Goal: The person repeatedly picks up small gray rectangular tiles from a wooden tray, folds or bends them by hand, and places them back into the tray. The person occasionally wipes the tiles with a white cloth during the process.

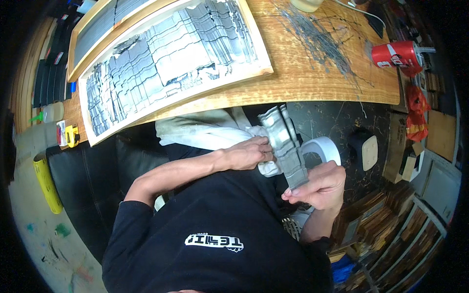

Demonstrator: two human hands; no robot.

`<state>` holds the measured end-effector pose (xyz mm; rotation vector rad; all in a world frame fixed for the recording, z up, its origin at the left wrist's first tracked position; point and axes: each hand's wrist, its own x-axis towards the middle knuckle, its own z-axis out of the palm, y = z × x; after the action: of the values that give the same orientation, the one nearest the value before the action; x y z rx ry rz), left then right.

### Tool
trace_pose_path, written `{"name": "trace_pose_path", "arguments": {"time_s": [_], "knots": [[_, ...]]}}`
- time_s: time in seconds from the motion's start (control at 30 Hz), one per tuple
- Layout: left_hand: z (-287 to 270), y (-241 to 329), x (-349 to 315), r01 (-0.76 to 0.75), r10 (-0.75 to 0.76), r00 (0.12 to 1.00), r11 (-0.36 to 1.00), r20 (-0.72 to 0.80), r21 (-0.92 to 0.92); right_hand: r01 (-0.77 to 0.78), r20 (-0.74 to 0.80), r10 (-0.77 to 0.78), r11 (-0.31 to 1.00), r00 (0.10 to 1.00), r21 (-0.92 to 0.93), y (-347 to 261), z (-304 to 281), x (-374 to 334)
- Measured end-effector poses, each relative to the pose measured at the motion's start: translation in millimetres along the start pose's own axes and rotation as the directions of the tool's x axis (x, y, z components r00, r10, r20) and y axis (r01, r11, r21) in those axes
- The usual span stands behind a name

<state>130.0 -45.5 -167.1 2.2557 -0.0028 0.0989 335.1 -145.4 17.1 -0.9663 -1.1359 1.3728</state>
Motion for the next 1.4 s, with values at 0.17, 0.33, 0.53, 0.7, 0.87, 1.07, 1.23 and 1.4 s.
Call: {"name": "trace_pose_path", "arguments": {"time_s": [0.17,0.33,0.53,0.7,0.87,1.07,1.23,1.4], "knots": [[12.3,-6.7,7.7,0.099,-0.127,0.944,0.989,-0.303,-0.106,0.033,0.03,-0.035,0.998,0.999,0.062,10.0,9.5,13.2],[12.5,7.5,27.5,0.259,-0.371,0.844,0.914,-0.387,-0.311,0.025,0.089,-0.027,0.999,0.996,0.027,20.4,17.7,15.1],[-30.5,21.3,17.0,0.229,-0.262,0.921,0.963,-0.287,-0.146,-0.026,0.062,0.025,1.0,0.998,0.004,46.2,50.5,11.0],[-94.8,47.5,-50.3,-0.034,-0.628,0.746,0.294,-0.22,-0.955,-0.008,0.018,0.01,0.998,1.0,-0.068,60.4,69.1,2.4],[-141.3,96.5,-70.4,0.01,-0.743,0.669,0.03,-0.016,-0.999,-0.025,0.025,0.028,0.992,0.999,-0.121,81.7,84.3,6.1],[-140.6,81.0,-76.3,0.047,-0.764,0.645,0.054,-0.011,-0.997,-0.035,0.029,0.04,0.984,0.999,-0.173,78.2,94.8,22.1],[-144.9,78.4,-75.4,0.036,-0.791,0.612,0.025,0.003,-0.999,-0.036,-0.014,0.034,0.964,0.999,-0.262,77.0,104.3,26.3],[-145.8,75.4,-77.7,0.101,-0.77,0.637,0.023,0.047,-0.995,-0.049,-0.024,0.044,0.96,0.999,-0.276,75.5,108.9,25.2]]}}
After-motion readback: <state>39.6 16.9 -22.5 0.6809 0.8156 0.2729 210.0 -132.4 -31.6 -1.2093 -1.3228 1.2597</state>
